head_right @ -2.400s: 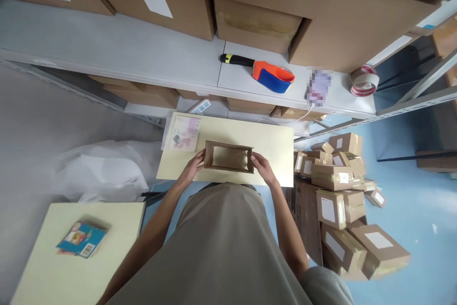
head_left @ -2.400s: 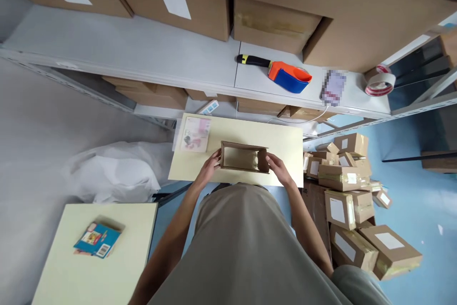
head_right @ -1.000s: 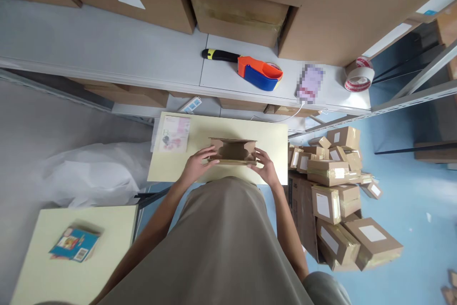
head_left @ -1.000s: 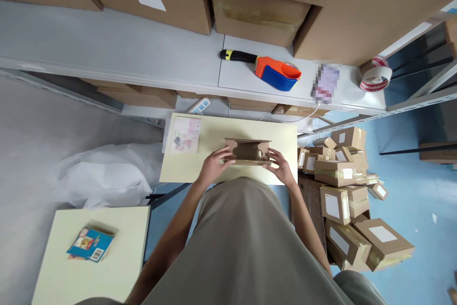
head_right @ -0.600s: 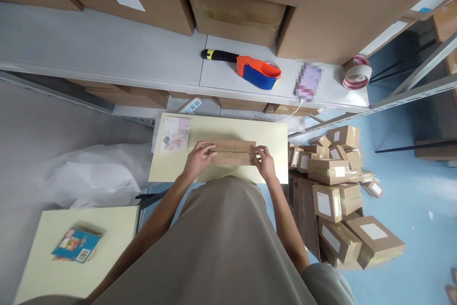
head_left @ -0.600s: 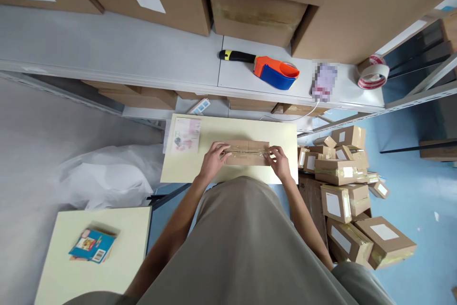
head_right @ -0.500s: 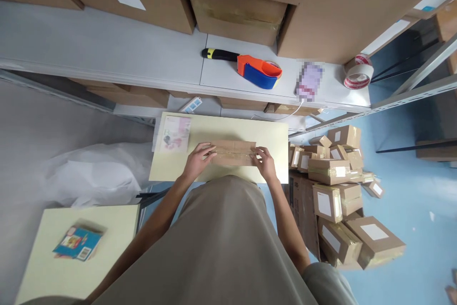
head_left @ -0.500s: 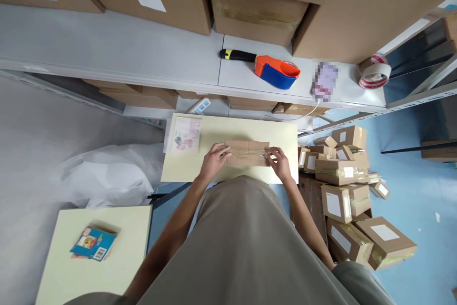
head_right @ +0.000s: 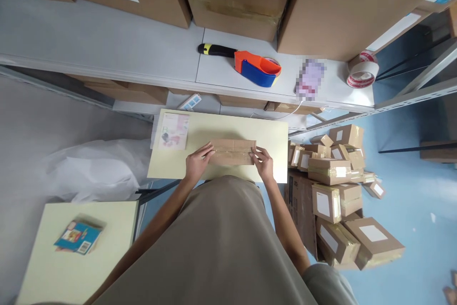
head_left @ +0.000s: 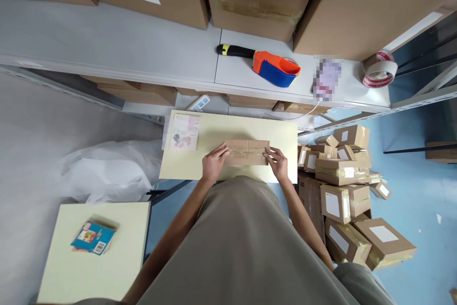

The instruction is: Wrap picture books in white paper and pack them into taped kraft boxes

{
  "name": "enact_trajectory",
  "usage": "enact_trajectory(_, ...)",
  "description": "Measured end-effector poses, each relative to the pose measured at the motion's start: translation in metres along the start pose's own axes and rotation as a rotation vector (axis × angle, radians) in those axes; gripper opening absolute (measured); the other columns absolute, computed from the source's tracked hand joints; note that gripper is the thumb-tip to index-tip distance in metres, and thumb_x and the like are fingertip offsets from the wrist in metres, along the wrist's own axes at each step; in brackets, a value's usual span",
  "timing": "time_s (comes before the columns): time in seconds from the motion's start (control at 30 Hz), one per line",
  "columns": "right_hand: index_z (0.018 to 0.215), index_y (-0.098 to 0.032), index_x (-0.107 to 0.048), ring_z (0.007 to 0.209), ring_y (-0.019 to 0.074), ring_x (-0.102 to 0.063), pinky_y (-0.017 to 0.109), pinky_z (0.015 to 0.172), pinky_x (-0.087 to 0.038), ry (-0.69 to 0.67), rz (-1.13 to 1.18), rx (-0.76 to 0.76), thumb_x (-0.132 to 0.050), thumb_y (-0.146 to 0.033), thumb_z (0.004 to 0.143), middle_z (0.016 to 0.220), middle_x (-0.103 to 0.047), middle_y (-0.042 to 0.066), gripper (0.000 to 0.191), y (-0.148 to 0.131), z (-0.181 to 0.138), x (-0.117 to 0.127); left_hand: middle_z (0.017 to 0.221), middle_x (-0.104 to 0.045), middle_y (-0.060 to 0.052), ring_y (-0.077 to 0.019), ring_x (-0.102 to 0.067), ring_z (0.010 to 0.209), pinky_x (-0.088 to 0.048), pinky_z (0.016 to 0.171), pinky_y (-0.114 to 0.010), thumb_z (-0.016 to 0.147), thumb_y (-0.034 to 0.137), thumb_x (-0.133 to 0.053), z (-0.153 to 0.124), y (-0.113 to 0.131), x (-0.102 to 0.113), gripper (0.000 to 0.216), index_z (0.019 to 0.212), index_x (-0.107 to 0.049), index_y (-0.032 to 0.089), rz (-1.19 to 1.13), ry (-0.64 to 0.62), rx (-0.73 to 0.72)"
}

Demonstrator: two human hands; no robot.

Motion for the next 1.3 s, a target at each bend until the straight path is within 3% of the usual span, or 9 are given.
enact_trajectory(0.13,0.130,-0.029,-0.086,0.113,0.0284,-0.079,0.047,0.094,-0.074,-0.007,-0.006,0.000,-0.064,-0.060,0.105,0.140,-0.075,0.011,0.046,0.001,-0.009,-0.003,0.140,-0.079,-0.003,-0.0280,-0.081,0.123,-0.065,0.114,-0.043,0.103,0.030,-0.074,-0.004,0.000,-0.003,0.021,0.120,-0.087,0.031,-0.025,0.039,0.014)
enact_trajectory(0.37,0.121,-0.027,-0.089,0.110,0.0280,-0.079,0.045,0.090,-0.073,0.009,0.008,-0.014,-0.064,-0.059,0.105,0.136,-0.076,0.013,0.045,-0.003,-0.007,-0.005,0.138,-0.079,-0.003,-0.0295,-0.079,0.126,-0.065,0.115,-0.045,0.099,0.024,-0.079,0.003,-0.004,-0.005,0.019,0.115,-0.088,0.030,-0.019,0.026,0.029)
enact_trajectory(0.53,0.113,-0.025,-0.090,0.114,0.0298,-0.079,0.042,0.088,-0.072,0.037,0.129,-0.083,-0.074,-0.062,0.096,0.130,-0.080,0.013,0.044,0.001,-0.002,-0.005,0.137,-0.079,-0.003,-0.0292,-0.079,0.125,-0.066,0.113,-0.044,0.096,0.020,-0.081,0.011,-0.005,-0.002,0.020,0.112,-0.088,0.029,-0.027,0.006,0.017)
enact_trajectory(0.7,0.096,-0.022,-0.090,0.120,0.0348,-0.078,0.048,0.101,-0.068,0.112,0.215,-0.119,-0.082,-0.067,0.086,0.116,-0.085,0.015,0.047,0.007,0.000,-0.007,0.133,-0.081,-0.004,-0.0291,-0.082,0.120,-0.068,0.109,-0.044,0.097,0.024,-0.078,0.010,-0.007,-0.001,0.016,0.110,-0.088,0.027,-0.032,-0.019,0.016)
enact_trajectory(0.87,0.100,-0.022,-0.086,0.104,0.0315,-0.081,0.046,0.085,-0.071,0.057,0.146,-0.059,-0.076,-0.070,0.090,0.121,-0.082,0.016,0.050,-0.006,-0.002,-0.005,0.130,-0.083,-0.006,-0.0300,-0.083,0.115,-0.069,0.105,-0.044,0.100,0.034,-0.075,0.014,-0.001,0.006,0.015,0.105,-0.088,0.027,-0.001,-0.023,-0.036)
enact_trajectory(0.93,0.099,-0.024,-0.085,0.108,0.0321,-0.080,0.049,0.092,-0.069,0.048,0.041,0.047,-0.072,-0.067,0.097,0.126,-0.080,0.017,0.045,-0.028,0.006,0.005,0.135,-0.081,-0.010,-0.0332,-0.081,0.121,-0.068,0.107,-0.048,0.102,0.039,-0.072,0.022,0.013,0.011,0.020,0.102,-0.087,0.026,0.032,-0.031,-0.082)
enact_trajectory(1.03,0.102,-0.025,-0.083,0.128,0.0347,-0.073,0.055,0.114,-0.059,0.098,-0.134,0.279,-0.065,-0.056,0.106,0.133,-0.076,0.018,0.036,-0.085,0.037,0.031,0.140,-0.079,-0.013,-0.0349,-0.074,0.135,-0.061,0.117,-0.052,0.107,0.043,-0.065,0.049,0.055,0.023,0.028,0.108,-0.086,0.025,0.037,-0.011,-0.174)
enact_trajectory(1.2,0.140,-0.022,-0.069,0.146,0.0348,-0.059,0.056,0.125,-0.047,0.209,-0.432,0.555,-0.054,-0.045,0.113,0.153,-0.065,0.019,0.039,-0.196,0.135,0.066,0.140,-0.079,-0.011,-0.0279,-0.075,0.131,-0.057,0.121,-0.046,0.111,0.037,-0.059,0.115,0.162,0.050,0.029,0.121,-0.082,0.022,-0.087,0.089,-0.382)
enact_trajectory(1.3,0.149,-0.014,-0.059,0.143,0.0380,-0.058,0.058,0.122,-0.046,0.193,-0.639,0.551,-0.055,-0.038,0.112,0.154,-0.063,0.024,0.044,-0.229,0.191,0.062,0.136,-0.081,-0.010,-0.0254,-0.075,0.129,-0.057,0.119,-0.042,0.111,0.032,-0.060,0.146,0.212,0.062,0.027,0.123,-0.081,0.020,-0.144,0.140,-0.449)
Point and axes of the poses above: each hand's wrist, its own z-axis towards the middle knuckle, its own x-axis out of the back of the hand, y = z × x, the point moved 5 cm from there along z, towards the middle knuckle
